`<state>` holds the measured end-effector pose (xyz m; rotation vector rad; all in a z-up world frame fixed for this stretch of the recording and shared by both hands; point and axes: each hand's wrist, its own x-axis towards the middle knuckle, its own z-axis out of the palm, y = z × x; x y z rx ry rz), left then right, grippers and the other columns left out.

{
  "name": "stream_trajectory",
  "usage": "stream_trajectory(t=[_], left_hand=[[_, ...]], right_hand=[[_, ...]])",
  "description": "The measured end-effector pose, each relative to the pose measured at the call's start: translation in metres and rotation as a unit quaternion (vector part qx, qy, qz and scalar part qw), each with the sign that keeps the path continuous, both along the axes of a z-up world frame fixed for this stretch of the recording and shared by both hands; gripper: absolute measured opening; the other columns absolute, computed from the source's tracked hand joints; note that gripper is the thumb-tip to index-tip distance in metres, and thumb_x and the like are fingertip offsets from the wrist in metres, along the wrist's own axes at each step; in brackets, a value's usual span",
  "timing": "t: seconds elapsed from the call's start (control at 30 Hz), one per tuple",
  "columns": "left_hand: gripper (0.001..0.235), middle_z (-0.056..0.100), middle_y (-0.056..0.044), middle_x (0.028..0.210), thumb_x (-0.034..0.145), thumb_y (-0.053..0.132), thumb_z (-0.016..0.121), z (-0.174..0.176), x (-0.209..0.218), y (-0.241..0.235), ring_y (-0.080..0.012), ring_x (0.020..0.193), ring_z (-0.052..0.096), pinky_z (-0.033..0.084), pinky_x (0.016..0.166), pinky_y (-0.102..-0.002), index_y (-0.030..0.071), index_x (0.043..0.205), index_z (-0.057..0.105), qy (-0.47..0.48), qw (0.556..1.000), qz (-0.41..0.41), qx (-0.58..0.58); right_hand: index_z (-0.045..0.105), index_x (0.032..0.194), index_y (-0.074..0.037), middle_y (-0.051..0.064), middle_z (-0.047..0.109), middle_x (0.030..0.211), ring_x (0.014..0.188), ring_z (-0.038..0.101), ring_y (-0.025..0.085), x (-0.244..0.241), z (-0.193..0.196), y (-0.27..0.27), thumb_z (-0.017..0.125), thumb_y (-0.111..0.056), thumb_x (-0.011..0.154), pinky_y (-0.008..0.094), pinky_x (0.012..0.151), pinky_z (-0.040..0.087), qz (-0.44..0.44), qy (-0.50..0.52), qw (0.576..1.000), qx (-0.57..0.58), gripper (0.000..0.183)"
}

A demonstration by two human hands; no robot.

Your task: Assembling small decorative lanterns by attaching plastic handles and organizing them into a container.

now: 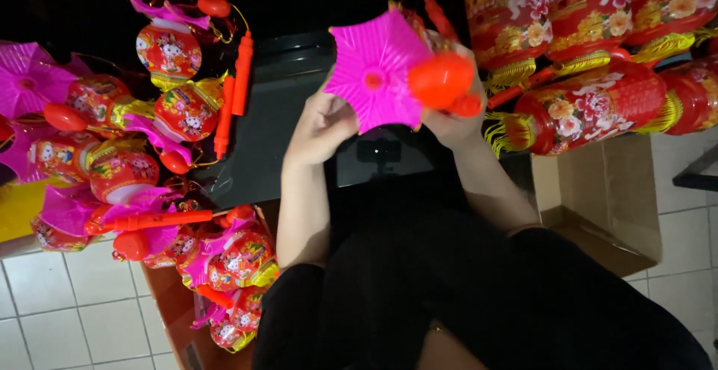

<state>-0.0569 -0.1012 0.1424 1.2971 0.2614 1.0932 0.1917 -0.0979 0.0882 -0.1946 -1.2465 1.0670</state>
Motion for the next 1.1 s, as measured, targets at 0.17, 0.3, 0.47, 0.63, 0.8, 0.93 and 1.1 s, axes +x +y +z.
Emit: stream_trajectory(t=[0.17,0.3,0.47,0.63,0.8,0.93,1.1], left_hand=[[0.112,0.028,-0.014,0.17,0.089,0.039,0.072,0.023,-0.011,0.002,-0.0374,0.163,0.03,0.029,0.137,-0.062,0.016,0.168,-0.003,-0.06,0.969,-0.218,-0.101],[0.115,0.016,-0.007,0.175,0.081,0.033,0.087,0.029,0.005,-0.003,-0.0291,0.163,0.031,0.038,0.138,-0.057,0.016,0.168,0.014,-0.052,0.995,-0.09,0.006],[0.113,0.01,-0.012,0.177,0.085,0.01,0.091,0.032,0.002,-0.003,-0.0291,0.167,0.022,0.044,0.135,-0.051,0.02,0.167,0.014,-0.004,0.993,-0.082,0.084],[0.106,0.002,-0.012,0.177,0.09,0.014,0.089,0.028,0.001,-0.004,-0.0292,0.169,0.018,0.049,0.132,-0.049,0.021,0.166,0.015,0.038,0.993,-0.066,0.091],[0.09,0.031,-0.014,0.162,0.092,0.031,0.081,0.044,0.013,-0.01,-0.0284,0.151,0.041,0.049,0.123,-0.045,0.017,0.159,0.023,0.129,0.991,0.026,0.021],[0.079,0.052,-0.041,0.138,0.095,0.048,0.071,0.056,0.013,-0.007,-0.0615,0.13,0.049,0.038,0.109,-0.07,0.002,0.15,0.037,0.273,0.955,0.083,-0.08],[0.089,0.052,-0.035,0.14,0.077,0.044,0.09,0.002,-0.004,0.025,-0.0563,0.134,0.046,0.037,0.108,-0.067,0.01,0.148,0.049,0.277,0.96,0.042,0.023]], right_hand=[[0.068,0.124,-0.002,0.008,0.07,0.119,0.112,0.067,0.022,-0.017,0.033,-0.037,0.066,-0.014,0.098,0.035,0.1,0.058,-0.011,0.028,0.981,-0.192,0.028],[0.057,0.13,-0.008,0.015,0.051,0.146,0.131,0.059,0.026,-0.015,0.023,-0.04,0.064,-0.014,0.105,0.044,0.095,0.064,-0.342,-0.236,0.884,0.214,0.027],[0.048,0.135,-0.006,0.018,0.045,0.152,0.134,0.057,0.029,-0.015,0.026,-0.042,0.071,0.001,0.098,0.048,0.1,0.063,-0.28,-0.206,0.916,0.2,0.044],[0.055,0.122,0.003,0.029,0.056,0.141,0.121,0.066,0.035,-0.002,-0.013,-0.046,0.048,0.006,0.108,0.045,0.092,0.063,-0.201,-0.144,0.967,0.052,0.015],[0.041,0.15,-0.011,0.013,0.038,0.162,0.155,0.037,0.027,-0.022,0.03,-0.028,0.075,-0.016,0.097,0.055,0.126,0.045,-0.212,-0.184,0.947,0.156,0.063],[0.061,0.123,0.014,0.037,0.061,0.132,0.124,0.061,0.05,-0.028,0.04,-0.021,0.096,-0.033,0.079,0.055,0.108,0.046,-0.27,-0.258,0.925,0.064,0.073],[0.06,0.127,0.01,0.027,0.065,0.116,0.108,0.063,0.035,-0.016,-0.007,-0.001,0.097,-0.023,0.074,0.052,0.095,0.052,-0.184,-0.155,0.965,-0.1,0.073]])
